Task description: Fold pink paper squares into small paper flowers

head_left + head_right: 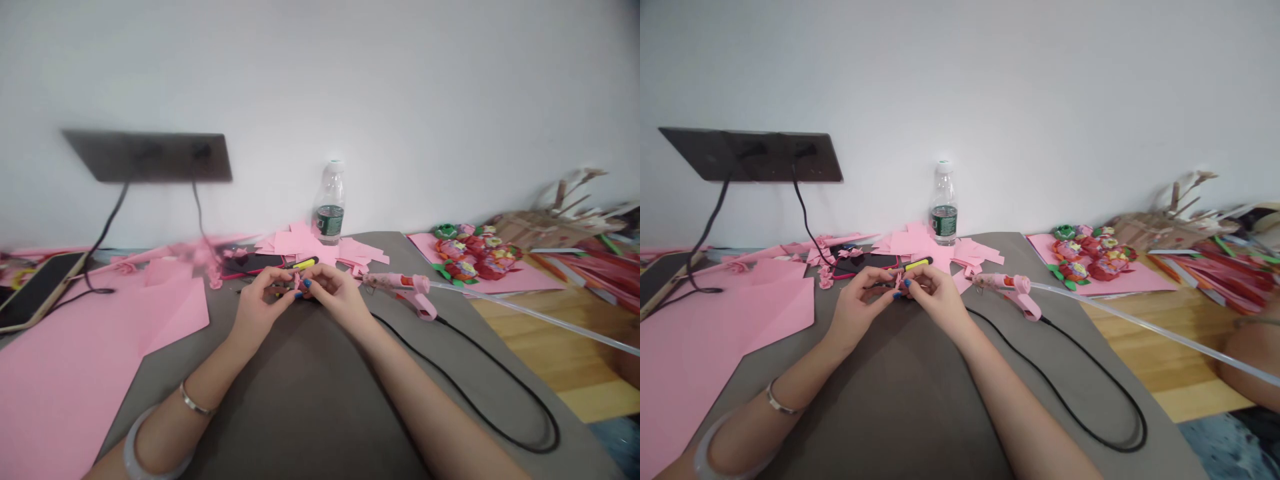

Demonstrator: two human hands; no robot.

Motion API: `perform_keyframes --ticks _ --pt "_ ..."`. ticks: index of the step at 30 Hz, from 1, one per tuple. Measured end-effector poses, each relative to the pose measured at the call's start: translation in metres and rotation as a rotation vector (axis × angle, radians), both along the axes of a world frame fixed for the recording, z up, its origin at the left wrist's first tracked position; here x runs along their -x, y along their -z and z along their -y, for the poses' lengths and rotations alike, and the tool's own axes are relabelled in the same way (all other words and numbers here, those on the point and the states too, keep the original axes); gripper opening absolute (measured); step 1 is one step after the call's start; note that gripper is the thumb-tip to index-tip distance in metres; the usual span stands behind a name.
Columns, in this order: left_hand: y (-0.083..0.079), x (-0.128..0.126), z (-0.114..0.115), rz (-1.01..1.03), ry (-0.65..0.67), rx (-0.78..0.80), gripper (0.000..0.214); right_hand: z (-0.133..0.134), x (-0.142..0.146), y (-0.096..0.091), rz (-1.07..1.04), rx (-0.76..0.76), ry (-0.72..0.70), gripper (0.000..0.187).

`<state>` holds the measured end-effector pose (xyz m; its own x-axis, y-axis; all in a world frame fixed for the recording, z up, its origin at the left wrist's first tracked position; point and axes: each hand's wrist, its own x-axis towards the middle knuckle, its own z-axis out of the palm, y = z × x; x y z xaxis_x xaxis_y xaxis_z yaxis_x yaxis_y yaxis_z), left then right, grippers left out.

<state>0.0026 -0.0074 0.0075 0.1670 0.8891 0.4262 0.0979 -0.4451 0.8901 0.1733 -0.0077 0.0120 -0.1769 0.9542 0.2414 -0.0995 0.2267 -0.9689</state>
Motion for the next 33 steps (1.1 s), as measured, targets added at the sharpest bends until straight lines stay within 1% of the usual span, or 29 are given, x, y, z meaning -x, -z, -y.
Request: perform_keyframes --ticks 4,7,11,16,19,23,28,30,33 --pt "-0.001 0.001 0.001 -0.048 0.013 -0.024 0.004 0.002 0.000 0.001 0.104 -0.101 0.037 0.010" --pt "-0.001 0.001 0.000 -0.047 0.015 -0.029 0.005 0.004 0.000 -0.001 0.212 -0.208 0.080 0.004" --pt "0.000 0.002 -0.001 -0.007 -0.009 -0.015 0.007 0.006 -0.002 -0.005 0.335 -0.381 0.134 0.010" --pt "0.003 0.002 -0.002 0.023 -0.010 0.055 0.016 0.007 -0.003 -0.010 0.394 -0.511 0.155 0.014" --pt "0.004 0.002 -0.002 0.004 -0.022 0.063 0.018 0.007 -0.003 -0.011 0.391 -0.537 0.137 0.014" --pt "0.003 0.002 -0.002 0.014 -0.050 0.052 0.015 0.006 -0.003 -0.010 0.367 -0.532 0.149 0.012" --pt "0.001 0.001 -0.002 0.078 -0.023 0.070 0.015 0.005 -0.003 -0.008 0.350 -0.550 0.176 0.012" --pt "0.001 0.001 -0.002 0.085 -0.035 0.070 0.017 0.004 -0.003 -0.006 0.337 -0.532 0.199 0.011" --pt "0.001 0.000 -0.001 0.041 -0.062 0.045 0.016 0.004 -0.002 -0.004 0.314 -0.477 0.223 0.010"
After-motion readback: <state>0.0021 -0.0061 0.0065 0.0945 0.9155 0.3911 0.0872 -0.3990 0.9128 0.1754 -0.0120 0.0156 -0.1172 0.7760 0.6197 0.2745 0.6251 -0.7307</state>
